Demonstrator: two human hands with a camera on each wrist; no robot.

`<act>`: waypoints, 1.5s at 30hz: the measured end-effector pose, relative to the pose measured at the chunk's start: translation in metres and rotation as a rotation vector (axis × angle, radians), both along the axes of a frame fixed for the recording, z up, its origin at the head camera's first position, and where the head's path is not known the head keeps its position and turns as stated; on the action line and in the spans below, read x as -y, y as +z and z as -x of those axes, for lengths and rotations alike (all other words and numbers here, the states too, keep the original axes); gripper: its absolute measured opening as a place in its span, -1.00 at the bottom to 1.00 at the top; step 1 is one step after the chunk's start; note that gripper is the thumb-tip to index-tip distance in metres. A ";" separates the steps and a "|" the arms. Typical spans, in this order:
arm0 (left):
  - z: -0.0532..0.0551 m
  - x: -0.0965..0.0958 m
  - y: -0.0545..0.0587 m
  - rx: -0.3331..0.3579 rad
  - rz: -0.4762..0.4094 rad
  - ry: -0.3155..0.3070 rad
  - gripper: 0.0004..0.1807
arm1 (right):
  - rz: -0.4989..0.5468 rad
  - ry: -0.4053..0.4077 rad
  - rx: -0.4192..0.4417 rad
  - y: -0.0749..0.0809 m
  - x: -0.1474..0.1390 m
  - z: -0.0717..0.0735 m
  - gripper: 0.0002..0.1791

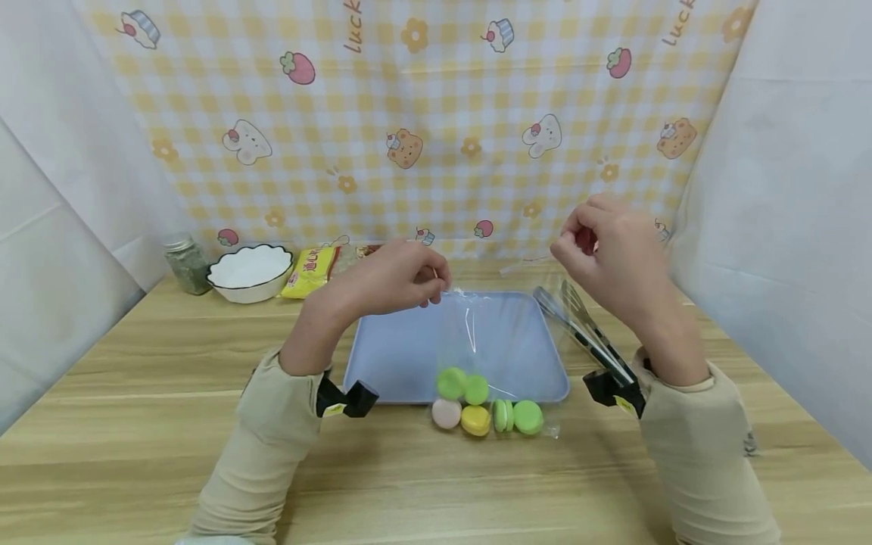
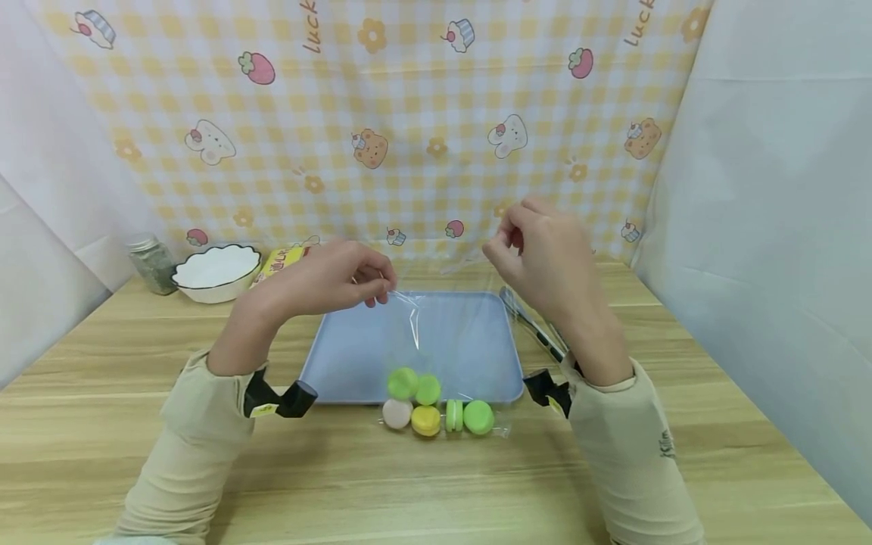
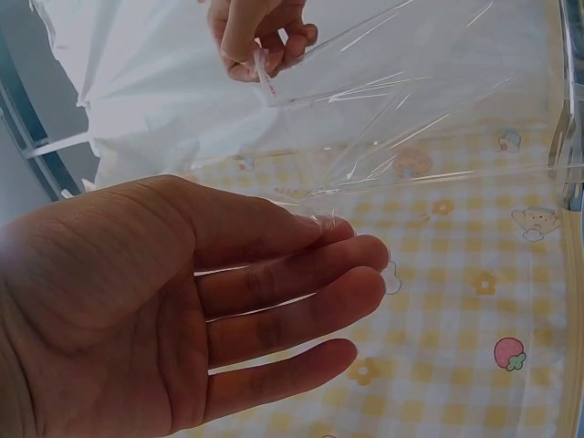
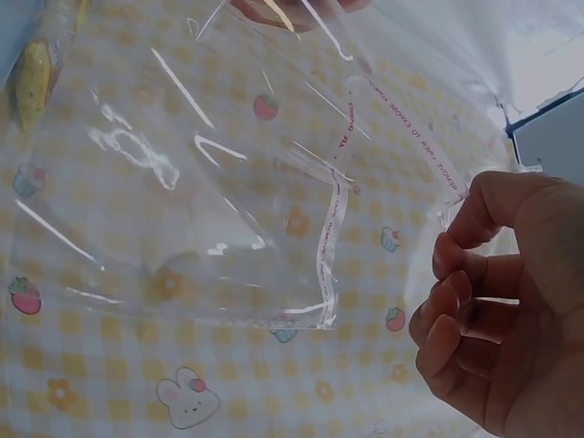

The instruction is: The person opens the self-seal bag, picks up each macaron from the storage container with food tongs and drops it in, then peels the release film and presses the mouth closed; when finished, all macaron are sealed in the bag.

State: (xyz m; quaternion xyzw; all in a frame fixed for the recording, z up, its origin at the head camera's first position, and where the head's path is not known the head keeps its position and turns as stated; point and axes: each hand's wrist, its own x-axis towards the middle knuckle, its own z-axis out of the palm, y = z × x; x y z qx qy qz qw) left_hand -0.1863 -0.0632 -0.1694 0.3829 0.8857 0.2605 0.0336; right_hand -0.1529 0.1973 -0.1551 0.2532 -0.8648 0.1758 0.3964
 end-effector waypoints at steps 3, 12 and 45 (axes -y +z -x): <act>0.000 0.000 -0.001 -0.002 0.002 0.003 -0.85 | -0.041 0.001 0.031 -0.002 0.003 0.001 -0.84; 0.000 -0.001 -0.001 -0.005 0.006 -0.002 -0.85 | -0.100 0.006 0.111 -0.006 0.008 0.005 -0.84; 0.003 -0.011 -0.011 -0.048 -0.004 -0.049 -0.78 | -0.116 0.058 0.229 -0.014 0.014 0.010 -0.79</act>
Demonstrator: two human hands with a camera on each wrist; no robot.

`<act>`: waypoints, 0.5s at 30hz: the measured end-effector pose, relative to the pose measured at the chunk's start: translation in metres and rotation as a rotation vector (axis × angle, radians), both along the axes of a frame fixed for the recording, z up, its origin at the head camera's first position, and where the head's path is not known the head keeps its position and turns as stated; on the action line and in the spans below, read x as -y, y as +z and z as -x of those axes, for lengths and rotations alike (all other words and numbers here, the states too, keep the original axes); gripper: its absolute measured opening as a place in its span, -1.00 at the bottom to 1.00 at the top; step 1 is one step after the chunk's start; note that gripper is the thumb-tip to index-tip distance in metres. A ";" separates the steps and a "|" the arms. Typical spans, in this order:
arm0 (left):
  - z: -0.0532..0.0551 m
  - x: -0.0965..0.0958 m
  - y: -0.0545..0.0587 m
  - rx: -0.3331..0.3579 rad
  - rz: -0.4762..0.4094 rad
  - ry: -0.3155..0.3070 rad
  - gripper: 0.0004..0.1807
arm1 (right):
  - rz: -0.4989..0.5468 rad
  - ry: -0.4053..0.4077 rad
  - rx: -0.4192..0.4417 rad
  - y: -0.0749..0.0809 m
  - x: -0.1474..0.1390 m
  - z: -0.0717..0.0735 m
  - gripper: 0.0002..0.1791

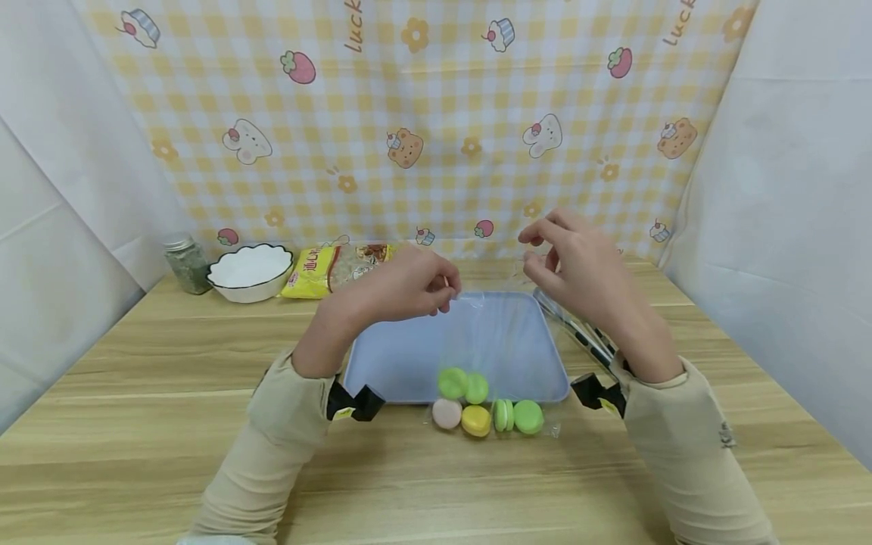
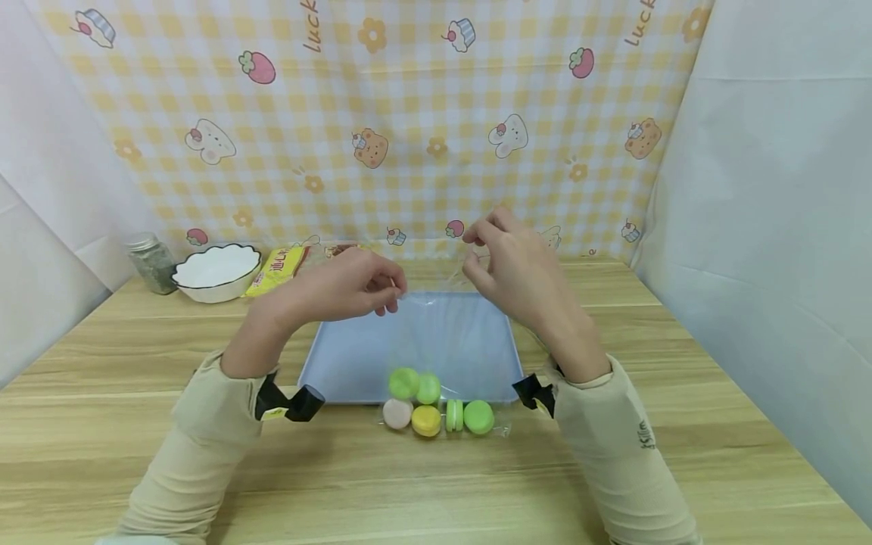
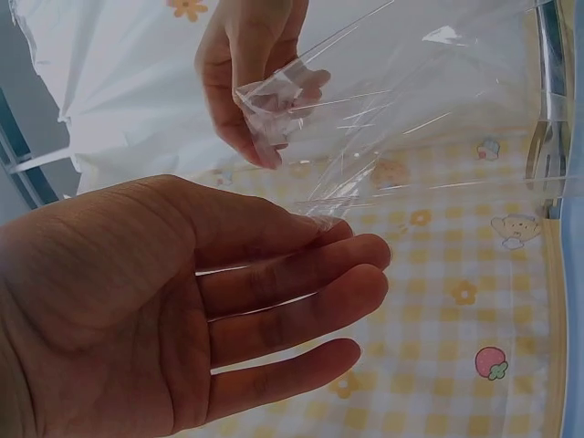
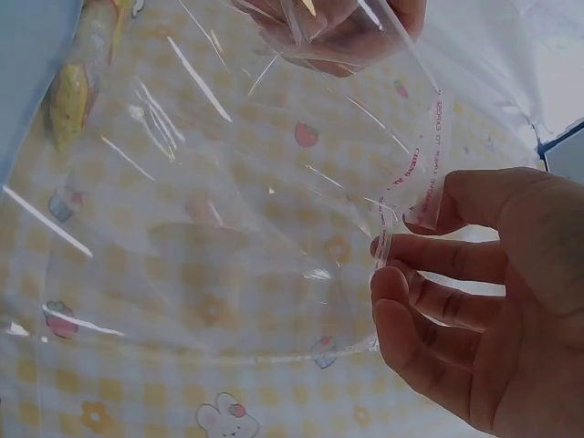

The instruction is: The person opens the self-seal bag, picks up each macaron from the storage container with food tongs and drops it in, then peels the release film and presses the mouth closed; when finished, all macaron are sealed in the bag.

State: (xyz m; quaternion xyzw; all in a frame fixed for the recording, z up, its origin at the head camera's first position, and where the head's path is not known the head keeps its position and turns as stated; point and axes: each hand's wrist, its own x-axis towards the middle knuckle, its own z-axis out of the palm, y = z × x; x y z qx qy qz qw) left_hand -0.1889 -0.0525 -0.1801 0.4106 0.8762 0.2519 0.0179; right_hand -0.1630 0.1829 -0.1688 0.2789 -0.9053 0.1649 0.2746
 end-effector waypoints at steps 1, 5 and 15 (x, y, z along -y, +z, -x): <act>0.000 -0.001 -0.001 -0.004 0.003 0.000 -0.79 | -0.013 0.011 -0.014 0.000 0.000 0.001 -0.79; 0.001 -0.003 -0.002 -0.001 0.013 0.001 -0.80 | -0.061 0.034 -0.018 -0.003 0.002 0.003 -0.81; 0.000 -0.008 -0.003 0.054 0.058 0.005 -0.81 | -0.104 0.032 0.051 -0.010 0.009 0.005 -0.83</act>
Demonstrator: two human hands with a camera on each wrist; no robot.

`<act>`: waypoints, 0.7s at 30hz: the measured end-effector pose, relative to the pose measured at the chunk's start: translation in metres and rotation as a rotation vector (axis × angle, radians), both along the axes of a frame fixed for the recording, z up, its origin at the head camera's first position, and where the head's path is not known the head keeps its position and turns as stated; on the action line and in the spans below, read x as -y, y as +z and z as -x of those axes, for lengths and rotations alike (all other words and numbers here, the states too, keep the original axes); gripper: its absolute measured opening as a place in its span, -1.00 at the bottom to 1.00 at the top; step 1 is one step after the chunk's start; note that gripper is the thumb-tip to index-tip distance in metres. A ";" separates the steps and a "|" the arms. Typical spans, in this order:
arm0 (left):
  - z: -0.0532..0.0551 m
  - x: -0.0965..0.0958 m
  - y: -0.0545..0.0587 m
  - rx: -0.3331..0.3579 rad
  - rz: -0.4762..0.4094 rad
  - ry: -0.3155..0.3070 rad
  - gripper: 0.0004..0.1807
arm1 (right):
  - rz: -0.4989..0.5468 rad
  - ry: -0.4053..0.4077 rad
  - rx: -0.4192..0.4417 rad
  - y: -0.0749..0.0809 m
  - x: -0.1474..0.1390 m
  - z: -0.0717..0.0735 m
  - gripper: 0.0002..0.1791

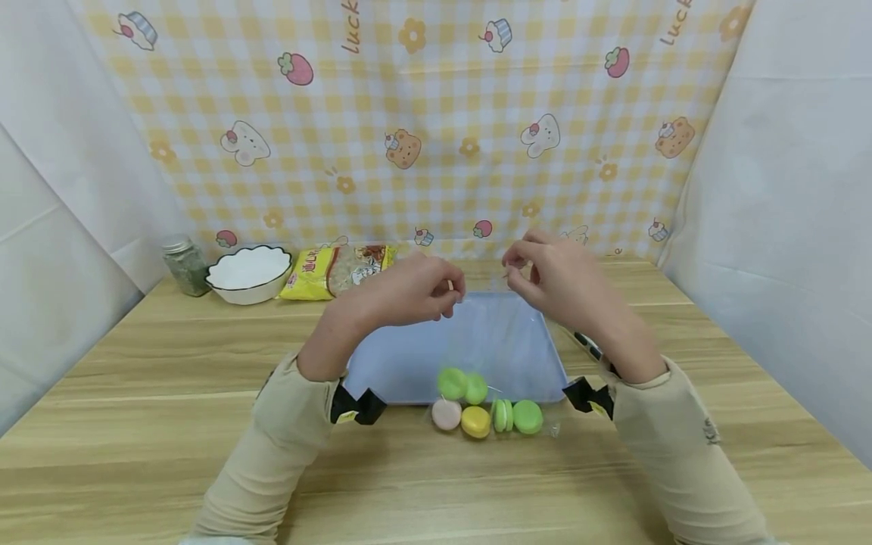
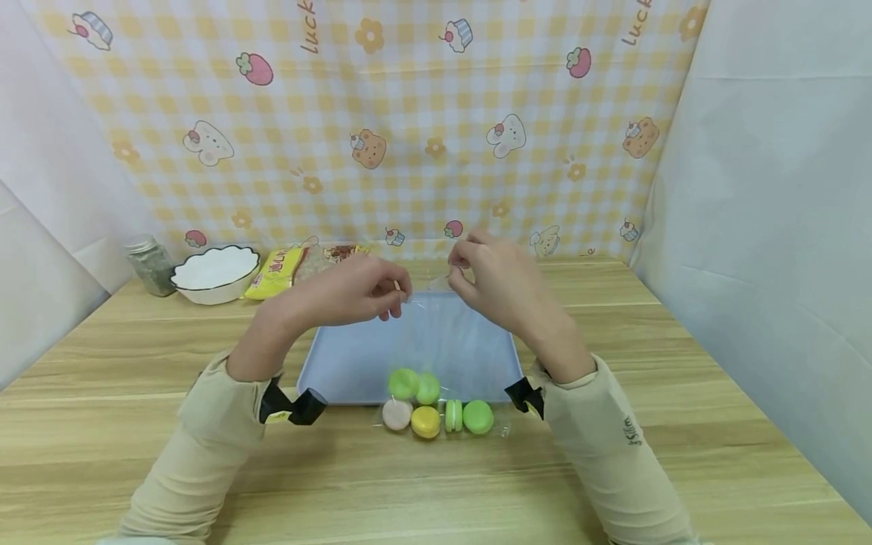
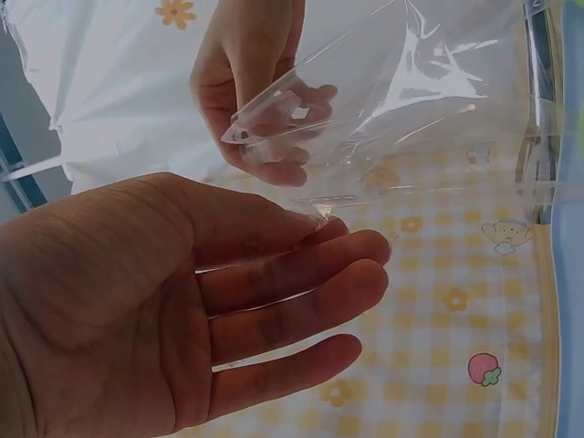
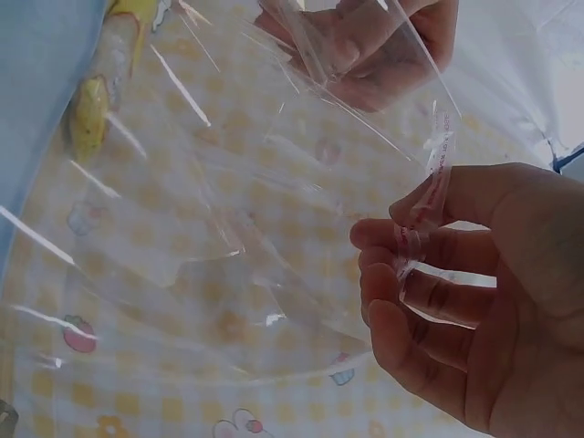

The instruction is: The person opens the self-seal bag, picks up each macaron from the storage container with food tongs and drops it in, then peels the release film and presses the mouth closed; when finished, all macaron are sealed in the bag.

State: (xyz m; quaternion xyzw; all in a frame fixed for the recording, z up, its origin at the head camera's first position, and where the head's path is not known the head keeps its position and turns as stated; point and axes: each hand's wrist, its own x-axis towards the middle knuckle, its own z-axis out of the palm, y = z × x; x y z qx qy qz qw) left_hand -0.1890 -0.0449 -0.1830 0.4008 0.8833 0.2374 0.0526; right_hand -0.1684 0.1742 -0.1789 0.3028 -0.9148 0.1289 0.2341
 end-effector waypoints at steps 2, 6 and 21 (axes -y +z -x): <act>-0.001 0.000 0.000 0.004 0.000 0.000 -0.82 | 0.016 0.011 0.007 0.001 -0.002 0.001 -0.85; -0.002 0.000 0.000 0.015 0.001 0.005 -0.83 | 0.039 0.023 0.077 0.005 -0.010 0.000 -0.82; 0.000 0.001 0.001 0.015 0.006 0.003 -0.83 | -0.034 0.083 0.168 0.015 -0.022 -0.005 -0.79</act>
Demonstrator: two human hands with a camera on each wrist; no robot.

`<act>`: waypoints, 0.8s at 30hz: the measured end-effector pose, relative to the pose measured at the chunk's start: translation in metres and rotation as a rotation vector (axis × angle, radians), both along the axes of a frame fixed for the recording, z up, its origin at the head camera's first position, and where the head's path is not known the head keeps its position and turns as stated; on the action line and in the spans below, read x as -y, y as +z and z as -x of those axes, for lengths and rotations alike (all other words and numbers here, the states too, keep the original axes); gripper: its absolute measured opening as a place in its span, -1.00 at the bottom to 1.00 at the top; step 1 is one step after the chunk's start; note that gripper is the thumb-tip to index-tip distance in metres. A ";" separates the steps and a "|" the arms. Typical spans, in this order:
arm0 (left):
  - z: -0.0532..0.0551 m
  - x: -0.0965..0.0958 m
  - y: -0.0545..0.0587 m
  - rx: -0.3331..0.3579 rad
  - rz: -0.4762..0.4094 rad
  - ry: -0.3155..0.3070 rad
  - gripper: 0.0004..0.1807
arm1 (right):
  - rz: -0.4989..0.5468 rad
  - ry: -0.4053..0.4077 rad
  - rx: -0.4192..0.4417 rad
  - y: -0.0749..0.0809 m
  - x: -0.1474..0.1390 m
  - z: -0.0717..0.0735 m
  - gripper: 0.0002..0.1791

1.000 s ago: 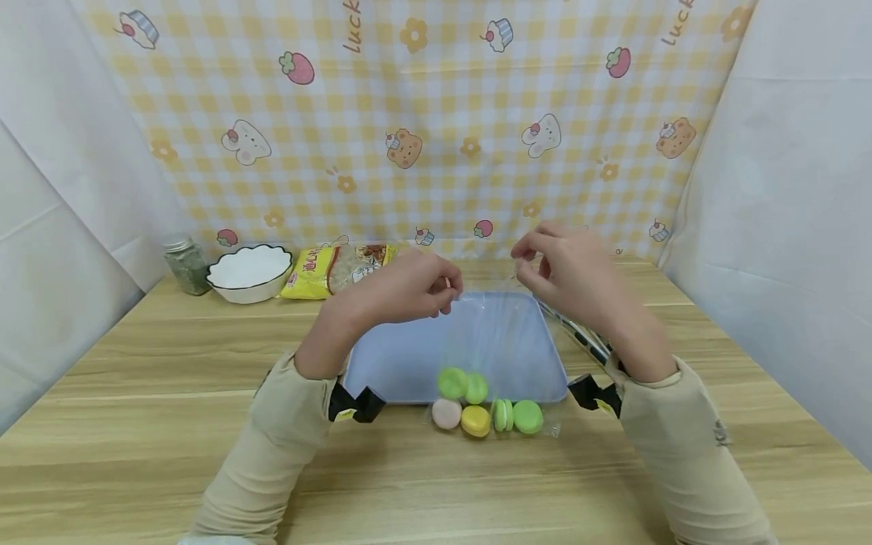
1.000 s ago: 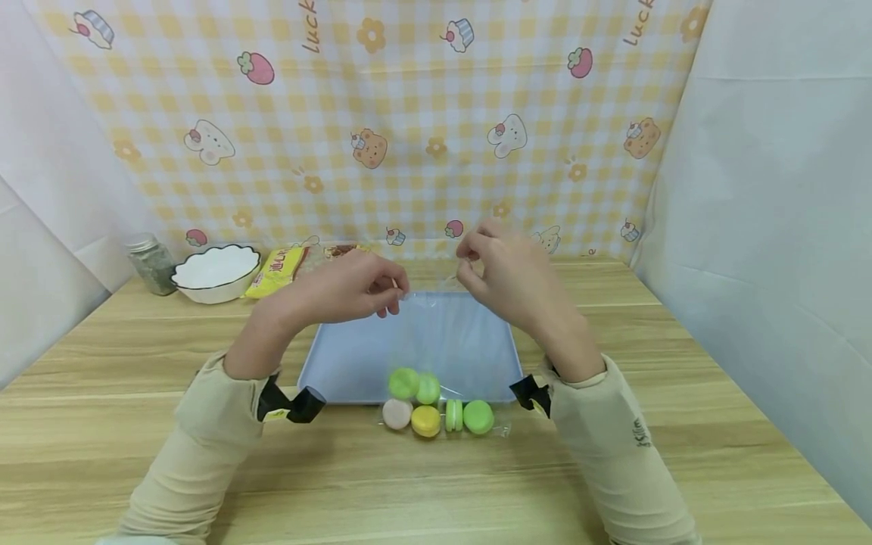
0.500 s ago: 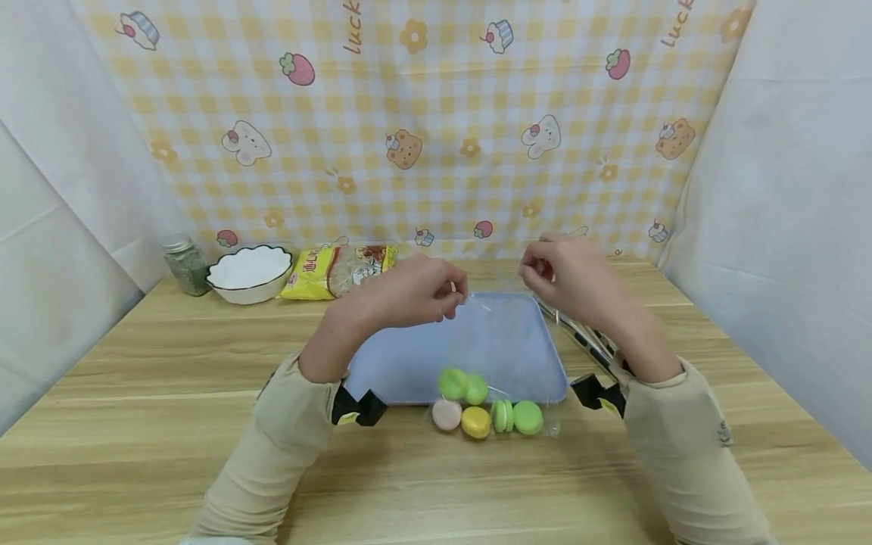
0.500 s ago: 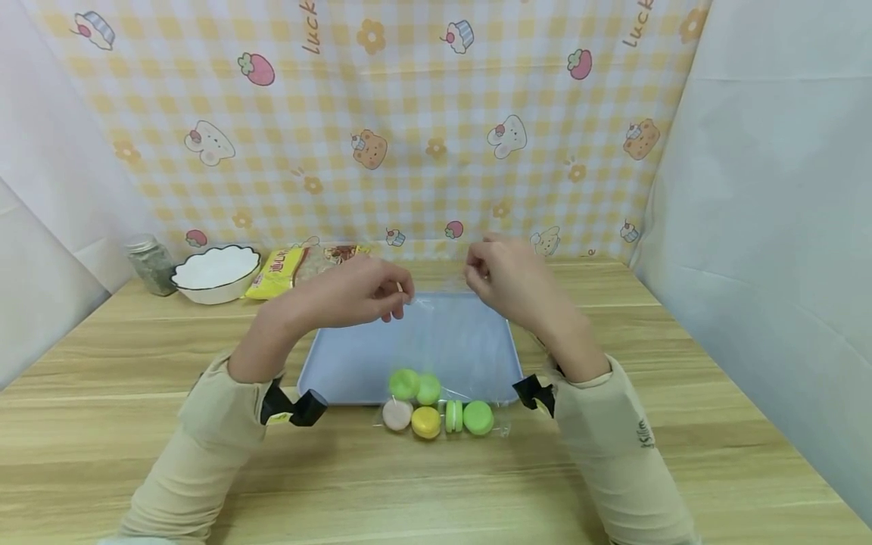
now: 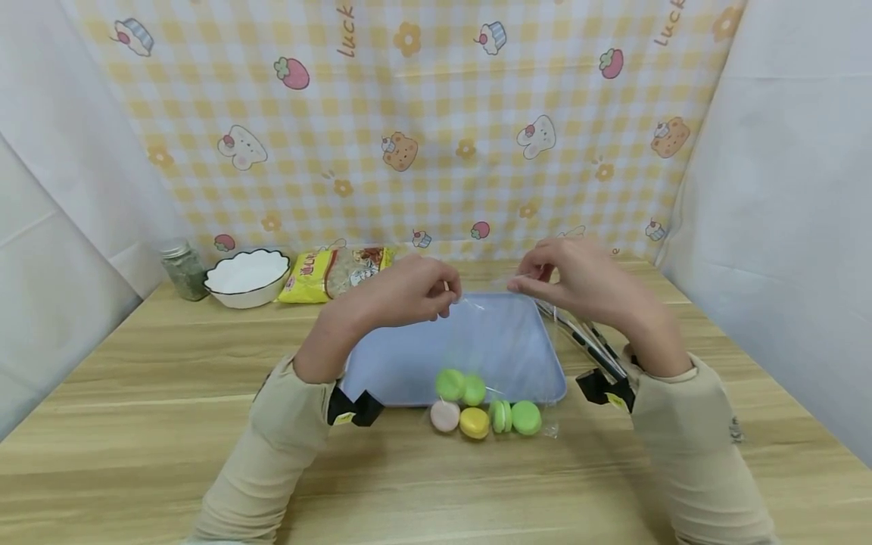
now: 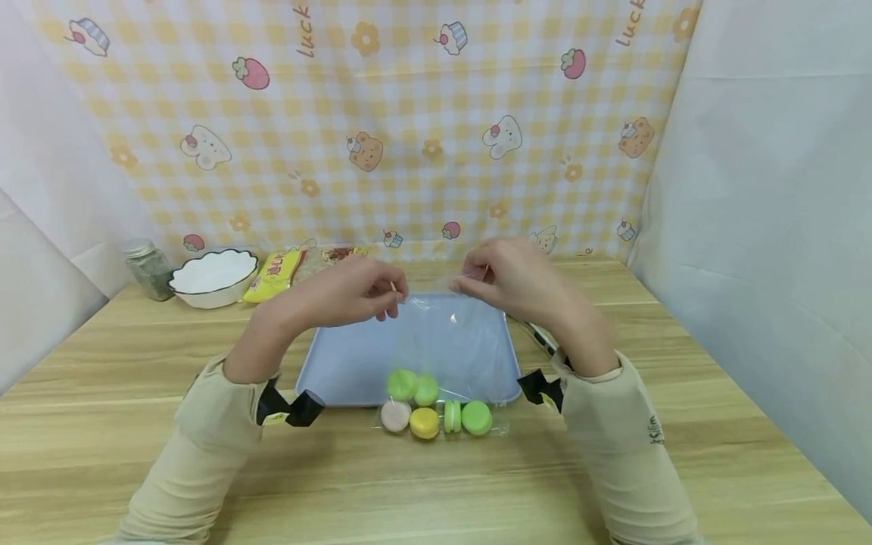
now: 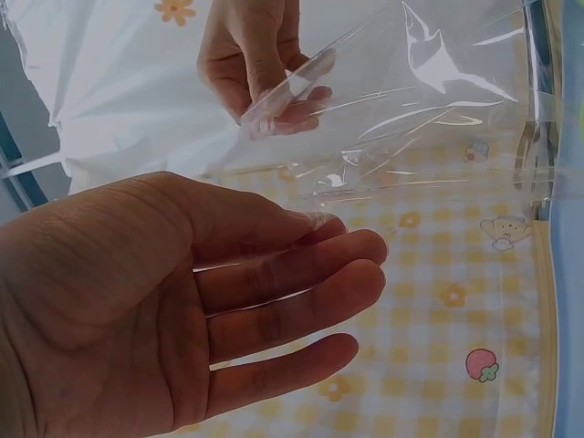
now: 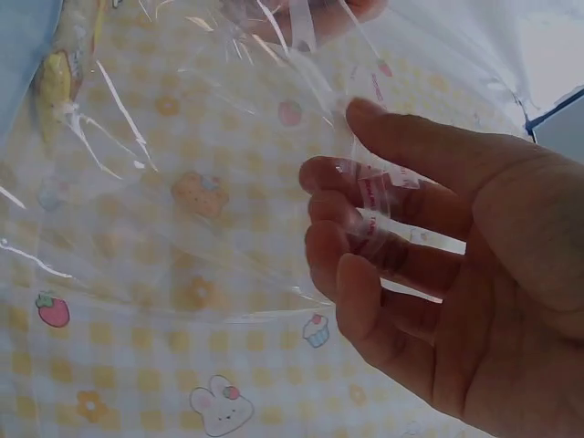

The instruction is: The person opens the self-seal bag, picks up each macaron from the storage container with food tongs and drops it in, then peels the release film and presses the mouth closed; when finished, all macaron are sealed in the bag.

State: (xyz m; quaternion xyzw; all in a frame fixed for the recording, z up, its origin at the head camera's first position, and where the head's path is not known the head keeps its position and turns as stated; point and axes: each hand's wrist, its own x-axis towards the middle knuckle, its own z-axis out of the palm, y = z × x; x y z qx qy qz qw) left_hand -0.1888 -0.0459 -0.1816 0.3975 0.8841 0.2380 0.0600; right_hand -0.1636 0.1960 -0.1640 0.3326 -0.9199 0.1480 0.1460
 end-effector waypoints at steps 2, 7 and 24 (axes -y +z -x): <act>0.000 0.000 0.000 -0.002 -0.002 0.001 -0.83 | 0.021 0.016 -0.008 -0.001 0.001 0.000 -0.77; 0.001 0.001 -0.001 -0.015 -0.020 -0.007 -0.82 | 0.052 0.063 -0.051 -0.002 -0.001 0.000 -0.73; 0.000 0.007 0.002 -0.024 -0.073 -0.016 -0.85 | 0.090 0.111 -0.119 0.001 -0.001 -0.002 -0.75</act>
